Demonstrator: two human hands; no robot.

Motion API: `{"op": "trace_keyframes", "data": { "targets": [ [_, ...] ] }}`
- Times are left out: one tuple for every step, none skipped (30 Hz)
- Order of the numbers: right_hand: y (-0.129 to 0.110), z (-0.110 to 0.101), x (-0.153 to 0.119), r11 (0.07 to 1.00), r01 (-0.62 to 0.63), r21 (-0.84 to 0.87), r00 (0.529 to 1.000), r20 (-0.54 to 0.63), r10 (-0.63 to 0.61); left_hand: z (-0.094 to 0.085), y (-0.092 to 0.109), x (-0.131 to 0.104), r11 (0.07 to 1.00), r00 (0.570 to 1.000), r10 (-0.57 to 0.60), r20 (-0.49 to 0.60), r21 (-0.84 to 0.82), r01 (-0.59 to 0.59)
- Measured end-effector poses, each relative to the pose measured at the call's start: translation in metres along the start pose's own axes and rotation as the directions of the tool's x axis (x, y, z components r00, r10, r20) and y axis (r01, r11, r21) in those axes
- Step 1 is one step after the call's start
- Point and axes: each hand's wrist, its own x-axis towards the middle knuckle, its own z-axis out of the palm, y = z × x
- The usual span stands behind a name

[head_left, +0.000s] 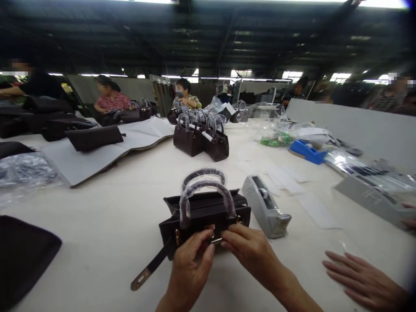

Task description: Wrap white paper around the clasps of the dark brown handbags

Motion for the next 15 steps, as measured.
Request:
{"op": "trace_keyframes", "data": {
  "targets": [
    [0.001, 0.002, 0.0, 1.0, -0.004, 0.018, 1.0, -0.015, 0.004, 0.0, 0.001, -0.001, 1.0, 1.0, -0.012, 0.011, -0.01, 0.012],
    [0.002, 0.003, -0.001, 0.999, -0.005, 0.035, 1.0, -0.025, 0.006, -0.001, 0.002, -0.001, 1.0, 1.0, -0.024, 0.018, -0.016, 0.024],
    [0.002, 0.004, -0.001, 0.999, -0.003, 0.051, 0.999, -0.034, 0.004, -0.001, 0.003, -0.002, 0.999, 0.999, -0.034, 0.019, -0.019, 0.034],
    [0.003, 0.006, -0.001, 0.998, 0.003, 0.064, 0.999, -0.047, 0.0, -0.002, 0.004, -0.002, 0.999, 0.999, -0.042, 0.017, -0.019, 0.042],
    [0.003, 0.007, -0.001, 0.997, 0.006, 0.073, 0.998, -0.059, -0.001, -0.002, 0.004, -0.001, 0.999, 0.999, -0.048, 0.015, -0.019, 0.048],
    [0.004, 0.007, -0.001, 0.997, 0.004, 0.078, 0.997, -0.071, 0.002, -0.001, 0.004, -0.001, 0.998, 0.999, -0.053, 0.014, -0.018, 0.053],
    [0.004, 0.007, 0.0, 0.997, -0.003, 0.078, 0.996, -0.084, 0.009, -0.001, 0.004, 0.0, 0.998, 0.998, -0.054, 0.014, -0.018, 0.055],
    [0.003, 0.007, 0.0, 0.997, -0.012, 0.075, 0.995, -0.094, 0.019, 0.0, 0.004, 0.0, 0.998, 0.998, -0.054, 0.013, -0.02, 0.054],
    [0.003, 0.006, 0.001, 0.997, -0.025, 0.072, 0.995, -0.097, 0.032, 0.002, 0.003, 0.0, 0.999, 0.999, -0.05, 0.009, -0.023, 0.05],
    [0.003, 0.004, 0.001, 0.997, -0.038, 0.073, 0.995, -0.085, 0.044, 0.003, 0.002, -0.001, 0.999, 0.999, -0.05, -0.002, -0.022, 0.05],
    [0.002, 0.002, 0.001, 0.995, -0.049, 0.083, 0.997, -0.062, 0.054, 0.005, 0.001, -0.001, 0.999, 0.999, -0.05, -0.018, -0.017, 0.05],
    [0.002, -0.001, 0.0, 0.993, -0.058, 0.103, 0.998, -0.032, 0.062, 0.007, -0.002, -0.003, 0.999, 0.998, -0.051, -0.031, -0.01, 0.051],
    [0.001, -0.004, 0.0, 0.989, -0.064, 0.132, 0.998, -0.006, 0.066, 0.009, -0.005, -0.004, 0.998, 0.997, -0.06, -0.042, 0.0, 0.06],
    [0.001, -0.008, -0.002, 0.984, -0.066, 0.168, 0.998, 0.009, 0.066, 0.011, -0.01, -0.005, 0.998, 0.998, -0.06, -0.036, 0.005, 0.06],
    [0.002, -0.011, -0.004, 0.975, -0.063, 0.212, 0.998, 0.009, 0.063, 0.014, -0.014, -0.006, 0.998, 0.997, -0.067, -0.024, -0.005, 0.067]
  ]
}}
